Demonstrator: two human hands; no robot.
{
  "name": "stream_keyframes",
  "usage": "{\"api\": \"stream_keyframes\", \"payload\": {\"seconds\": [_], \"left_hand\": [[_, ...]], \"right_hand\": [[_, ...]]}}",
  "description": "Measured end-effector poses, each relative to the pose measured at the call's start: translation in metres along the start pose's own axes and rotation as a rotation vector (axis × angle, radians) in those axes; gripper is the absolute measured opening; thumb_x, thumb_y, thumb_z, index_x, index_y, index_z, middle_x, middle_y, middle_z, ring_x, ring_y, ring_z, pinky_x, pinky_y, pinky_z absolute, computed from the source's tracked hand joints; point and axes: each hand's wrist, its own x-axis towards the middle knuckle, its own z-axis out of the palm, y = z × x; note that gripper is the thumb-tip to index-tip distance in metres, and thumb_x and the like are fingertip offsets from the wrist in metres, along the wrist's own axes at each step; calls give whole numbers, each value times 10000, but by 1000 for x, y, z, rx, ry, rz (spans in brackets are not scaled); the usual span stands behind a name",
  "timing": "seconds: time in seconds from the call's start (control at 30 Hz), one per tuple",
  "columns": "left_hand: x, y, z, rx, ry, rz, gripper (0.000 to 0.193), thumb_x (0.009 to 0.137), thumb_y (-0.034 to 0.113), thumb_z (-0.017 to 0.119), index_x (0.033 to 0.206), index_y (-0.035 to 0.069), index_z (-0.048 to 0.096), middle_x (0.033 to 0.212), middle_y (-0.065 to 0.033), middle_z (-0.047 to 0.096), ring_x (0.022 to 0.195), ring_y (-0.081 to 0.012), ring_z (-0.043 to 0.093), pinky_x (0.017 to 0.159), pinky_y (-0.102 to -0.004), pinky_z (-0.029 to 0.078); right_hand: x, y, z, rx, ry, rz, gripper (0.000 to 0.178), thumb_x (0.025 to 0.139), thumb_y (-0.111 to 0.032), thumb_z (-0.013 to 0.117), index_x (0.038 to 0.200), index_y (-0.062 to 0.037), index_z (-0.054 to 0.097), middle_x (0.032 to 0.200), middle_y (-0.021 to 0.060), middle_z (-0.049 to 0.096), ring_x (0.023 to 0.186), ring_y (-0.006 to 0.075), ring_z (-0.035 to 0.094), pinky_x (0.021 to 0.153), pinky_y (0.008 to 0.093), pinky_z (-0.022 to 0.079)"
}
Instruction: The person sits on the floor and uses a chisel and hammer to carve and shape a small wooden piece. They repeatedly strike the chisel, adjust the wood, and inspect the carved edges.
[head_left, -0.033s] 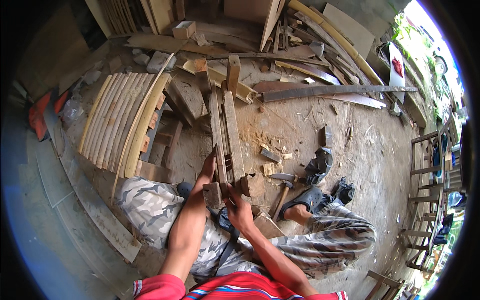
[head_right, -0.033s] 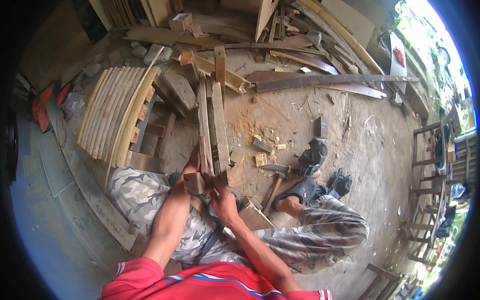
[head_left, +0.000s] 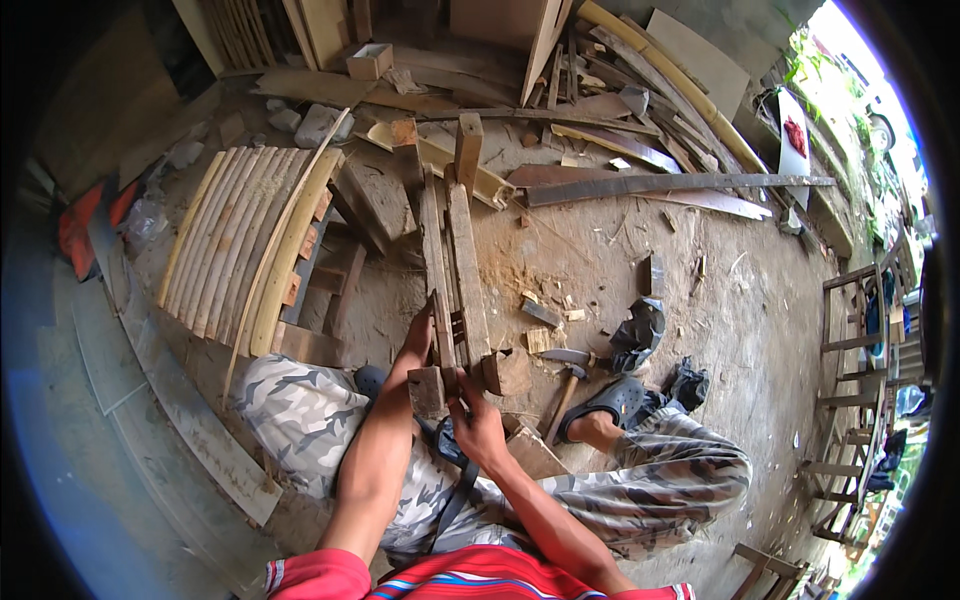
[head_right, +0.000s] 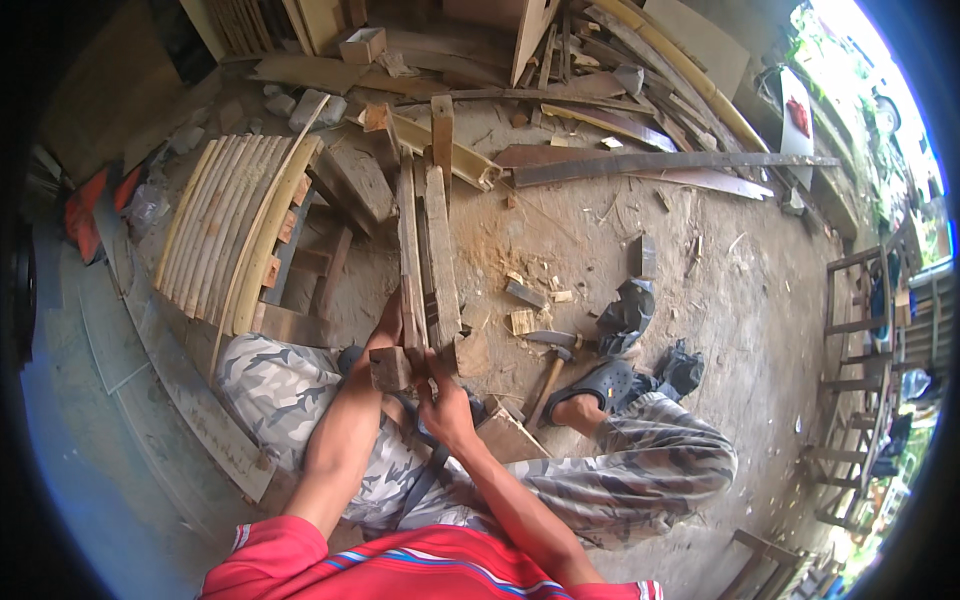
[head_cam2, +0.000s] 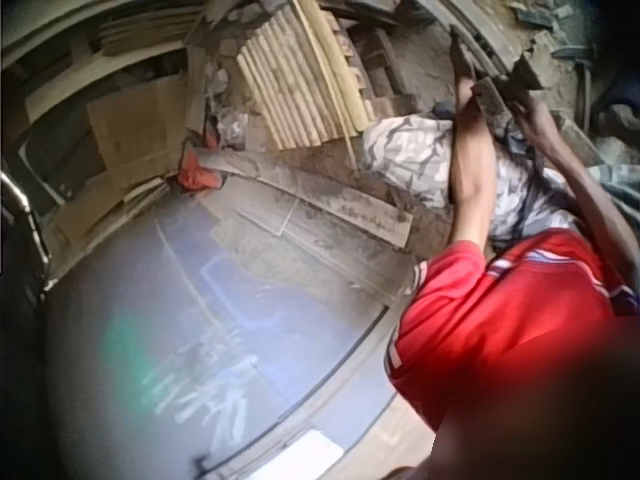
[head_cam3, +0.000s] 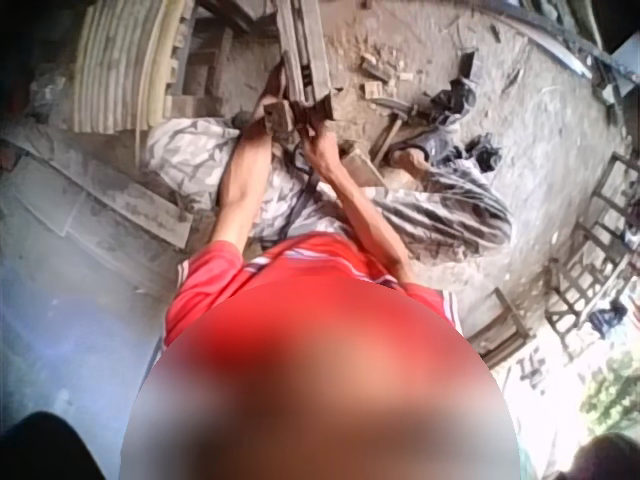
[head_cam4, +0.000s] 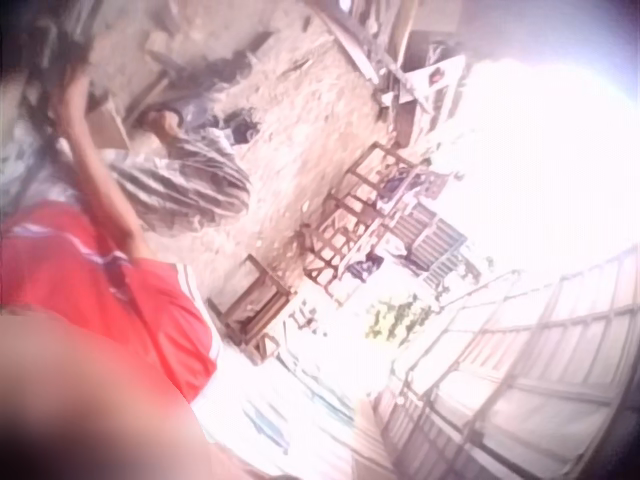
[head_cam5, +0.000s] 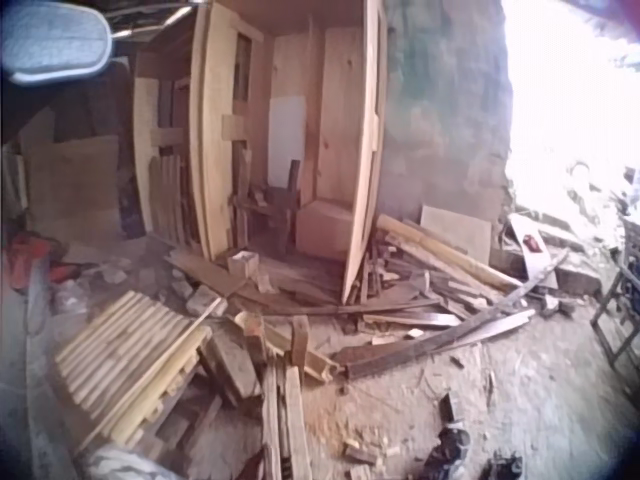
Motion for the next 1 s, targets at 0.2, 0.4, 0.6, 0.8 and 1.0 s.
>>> {"api": "stream_keyframes", "payload": {"seconds": [0.2, 0.4, 0.6, 0.8, 1.0], "left_hand": [[-11, 4, 19, -1, -3, 76, 537, 987, 559, 430, 1176, 91, 614, 956, -75, 667, 800, -200, 643, 749, -356, 541], [-19, 22, 36, 94, 42, 68, 526, 996, 558, 408, 1116, 95, 626, 882, -61, 648, 744, -189, 623, 665, -335, 530], [-13, 14, 21, -20, 13, -40, 487, 957, 577, 489, 1015, 113, 626, 804, -46, 623, 631, -171, 587, 552, -338, 507], [0, 9, 13, -80, 11, -40, 443, 932, 583, 537, 887, 153, 630, 717, -16, 625, 573, -148, 580, 537, -309, 495], [-8, 13, 16, -22, 94, -91, 470, 942, 598, 510, 960, 141, 616, 764, -11, 606, 600, -138, 560, 549, -308, 488]], "right_hand": [[24, -32, -4, 181, 7, 144, 478, 1049, -337, 424, 1404, -17, 452, 1344, 195, 552, 1285, 288, 498, 1070, 331, 357], [48, -34, 2, 177, 57, 166, 441, 1016, -374, 486, 1244, 0, 541, 1159, 156, 603, 1123, 248, 552, 993, 325, 397], [46, -23, 13, 260, 102, 44, 346, 1016, -284, 483, 1210, -5, 551, 1094, 118, 603, 1059, 210, 553, 956, 312, 407], [37, -17, 19, 252, 138, 7, 295, 1011, -212, 498, 1222, -13, 552, 1076, 103, 593, 1053, 173, 542, 946, 289, 405], [43, -18, 20, 221, 159, 40, 291, 1012, -240, 506, 1186, -14, 565, 1044, 96, 603, 1014, 171, 550, 925, 292, 418]]}}
